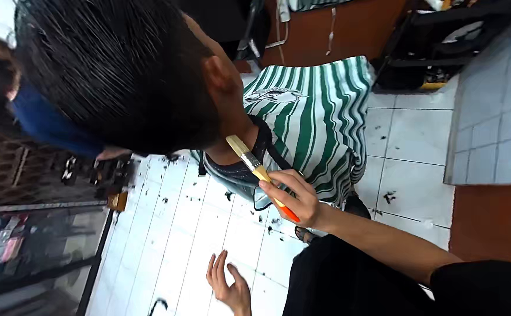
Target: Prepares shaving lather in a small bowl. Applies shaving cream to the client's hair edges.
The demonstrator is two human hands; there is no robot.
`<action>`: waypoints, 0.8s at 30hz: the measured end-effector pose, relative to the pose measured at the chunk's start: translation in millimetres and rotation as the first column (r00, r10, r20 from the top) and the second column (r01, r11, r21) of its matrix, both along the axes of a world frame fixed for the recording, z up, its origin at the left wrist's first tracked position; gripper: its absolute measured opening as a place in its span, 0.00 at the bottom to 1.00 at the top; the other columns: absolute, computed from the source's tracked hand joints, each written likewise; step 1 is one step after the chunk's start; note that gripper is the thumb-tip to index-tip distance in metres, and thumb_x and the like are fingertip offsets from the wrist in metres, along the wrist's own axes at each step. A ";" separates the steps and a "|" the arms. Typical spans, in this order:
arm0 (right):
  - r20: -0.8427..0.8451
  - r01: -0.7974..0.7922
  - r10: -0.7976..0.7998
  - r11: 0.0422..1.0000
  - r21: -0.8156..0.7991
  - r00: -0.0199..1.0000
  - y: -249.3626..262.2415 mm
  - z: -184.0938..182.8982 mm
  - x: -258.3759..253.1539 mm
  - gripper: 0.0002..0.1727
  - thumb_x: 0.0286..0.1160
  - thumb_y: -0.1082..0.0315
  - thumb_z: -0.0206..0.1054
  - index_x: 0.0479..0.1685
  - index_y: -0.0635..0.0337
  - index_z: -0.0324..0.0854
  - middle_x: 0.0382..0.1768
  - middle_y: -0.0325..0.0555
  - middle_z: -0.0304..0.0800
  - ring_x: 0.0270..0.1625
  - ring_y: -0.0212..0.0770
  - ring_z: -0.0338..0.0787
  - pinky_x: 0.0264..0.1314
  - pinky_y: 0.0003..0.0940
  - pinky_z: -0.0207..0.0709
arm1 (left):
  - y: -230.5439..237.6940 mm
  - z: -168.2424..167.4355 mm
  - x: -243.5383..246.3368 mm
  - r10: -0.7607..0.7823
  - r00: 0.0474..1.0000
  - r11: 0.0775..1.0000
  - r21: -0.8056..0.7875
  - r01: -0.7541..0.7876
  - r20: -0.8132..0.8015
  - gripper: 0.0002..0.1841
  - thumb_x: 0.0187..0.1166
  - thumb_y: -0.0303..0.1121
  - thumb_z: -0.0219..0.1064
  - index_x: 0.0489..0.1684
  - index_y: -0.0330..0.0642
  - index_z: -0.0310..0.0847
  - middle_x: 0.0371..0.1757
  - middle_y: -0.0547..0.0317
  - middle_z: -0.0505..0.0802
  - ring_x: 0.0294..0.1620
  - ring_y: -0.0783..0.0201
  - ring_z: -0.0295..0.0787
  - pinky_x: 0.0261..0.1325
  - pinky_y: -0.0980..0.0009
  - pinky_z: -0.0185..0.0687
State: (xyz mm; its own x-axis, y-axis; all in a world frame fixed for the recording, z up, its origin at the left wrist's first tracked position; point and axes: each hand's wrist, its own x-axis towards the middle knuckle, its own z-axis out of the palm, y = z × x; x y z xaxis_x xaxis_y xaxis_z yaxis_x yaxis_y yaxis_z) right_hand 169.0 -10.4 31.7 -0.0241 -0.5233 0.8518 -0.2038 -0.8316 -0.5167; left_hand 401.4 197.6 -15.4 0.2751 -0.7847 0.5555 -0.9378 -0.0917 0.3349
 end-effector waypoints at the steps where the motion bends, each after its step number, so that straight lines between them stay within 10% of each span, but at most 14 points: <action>1: 0.016 0.062 -0.062 0.998 -0.002 0.998 -0.1 7.6 1.3 0.14 0.76 0.77 0.68 0.59 0.64 0.85 0.52 0.59 0.87 0.53 0.45 0.89 0.57 0.30 0.86 | 9.1 -7.1 20.2 -0.007 1.000 1.000 0.021 0.007 -0.004 0.18 0.80 0.31 0.58 0.50 0.23 0.87 0.53 0.37 0.94 0.70 0.42 0.84 0.80 0.56 0.70; 10: 0.032 0.258 -0.258 0.966 -0.026 0.966 14.7 7.1 60.2 0.14 0.71 0.79 0.71 0.56 0.67 0.89 0.53 0.62 0.89 0.54 0.49 0.91 0.57 0.36 0.88 | -18.7 -7.8 135.8 -0.189 0.982 0.980 0.062 0.187 0.016 0.18 0.78 0.30 0.56 0.52 0.23 0.87 0.55 0.37 0.94 0.69 0.41 0.83 0.77 0.57 0.73; 24: 0.136 0.378 -0.398 0.914 0.148 0.907 36.0 5.2 86.7 0.11 0.77 0.74 0.69 0.56 0.62 0.85 0.52 0.55 0.89 0.53 0.42 0.90 0.56 0.30 0.87 | -85.7 -31.4 167.9 -0.303 0.951 0.947 0.093 0.308 -0.064 0.19 0.76 0.29 0.56 0.51 0.22 0.87 0.56 0.33 0.92 0.66 0.40 0.86 0.68 0.57 0.82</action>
